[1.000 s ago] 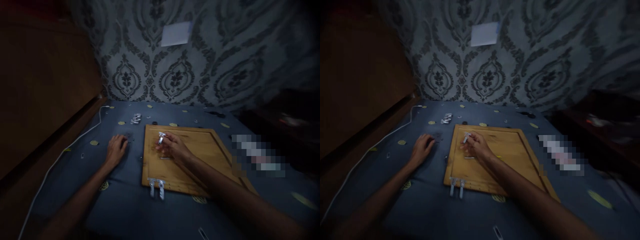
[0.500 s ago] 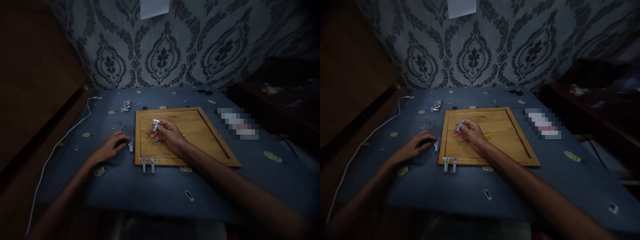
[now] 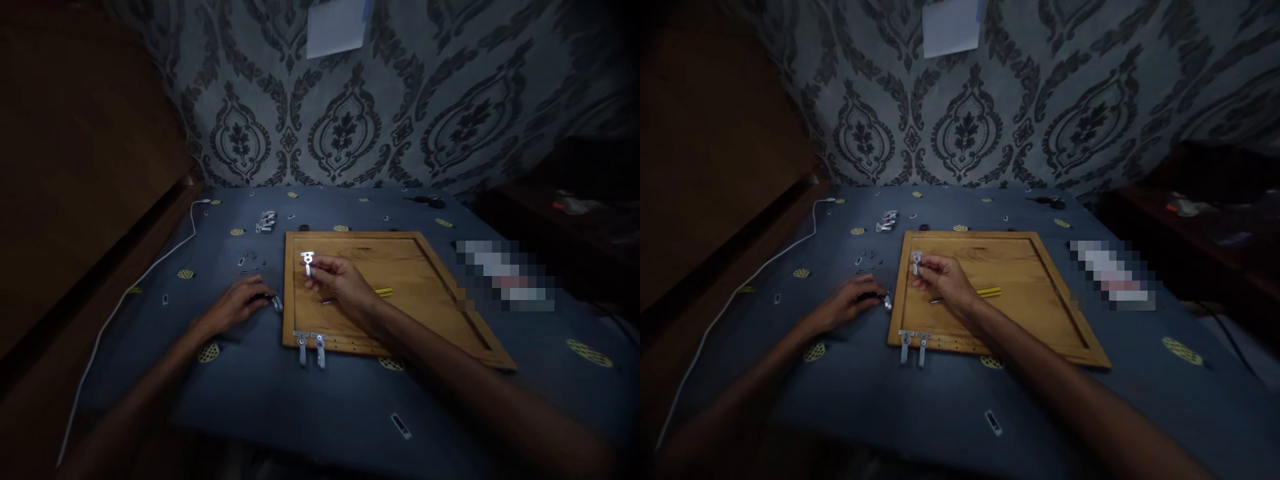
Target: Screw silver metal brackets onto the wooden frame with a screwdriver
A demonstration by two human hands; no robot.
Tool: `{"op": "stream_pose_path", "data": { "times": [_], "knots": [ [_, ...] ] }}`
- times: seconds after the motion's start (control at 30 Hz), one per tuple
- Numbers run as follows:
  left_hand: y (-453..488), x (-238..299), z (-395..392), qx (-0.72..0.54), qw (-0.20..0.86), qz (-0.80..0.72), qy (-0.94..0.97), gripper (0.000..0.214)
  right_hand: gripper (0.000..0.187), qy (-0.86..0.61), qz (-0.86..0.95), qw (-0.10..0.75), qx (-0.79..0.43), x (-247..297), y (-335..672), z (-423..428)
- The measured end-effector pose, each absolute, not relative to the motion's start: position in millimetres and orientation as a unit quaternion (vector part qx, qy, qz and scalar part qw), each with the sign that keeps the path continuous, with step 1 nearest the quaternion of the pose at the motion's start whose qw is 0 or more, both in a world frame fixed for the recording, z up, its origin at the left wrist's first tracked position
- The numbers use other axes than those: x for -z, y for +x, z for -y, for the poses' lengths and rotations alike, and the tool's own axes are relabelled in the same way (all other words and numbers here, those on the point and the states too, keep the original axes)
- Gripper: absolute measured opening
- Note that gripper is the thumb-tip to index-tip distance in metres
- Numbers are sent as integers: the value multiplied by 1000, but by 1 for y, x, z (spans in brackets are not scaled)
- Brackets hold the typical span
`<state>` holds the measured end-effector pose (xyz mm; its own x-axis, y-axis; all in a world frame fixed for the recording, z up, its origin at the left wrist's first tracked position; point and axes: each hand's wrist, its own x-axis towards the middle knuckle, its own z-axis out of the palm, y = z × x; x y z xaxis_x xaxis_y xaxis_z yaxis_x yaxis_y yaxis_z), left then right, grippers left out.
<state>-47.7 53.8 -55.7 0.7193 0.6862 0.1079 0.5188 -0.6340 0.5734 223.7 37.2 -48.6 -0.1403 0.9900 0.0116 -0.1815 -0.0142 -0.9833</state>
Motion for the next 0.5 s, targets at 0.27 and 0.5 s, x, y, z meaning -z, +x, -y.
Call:
{"op": "stream_pose_path", "data": {
  "times": [0.27, 0.5],
  "knots": [
    [-47, 51, -63, -141, 296, -340, 881, 27, 33, -412, 524, 468, -580, 47, 207, -52],
    [-46, 44, -65, -143, 323, -326, 877, 17, 18, -418, 576, 408, -572, 58, 202, -70]
  ]
}}
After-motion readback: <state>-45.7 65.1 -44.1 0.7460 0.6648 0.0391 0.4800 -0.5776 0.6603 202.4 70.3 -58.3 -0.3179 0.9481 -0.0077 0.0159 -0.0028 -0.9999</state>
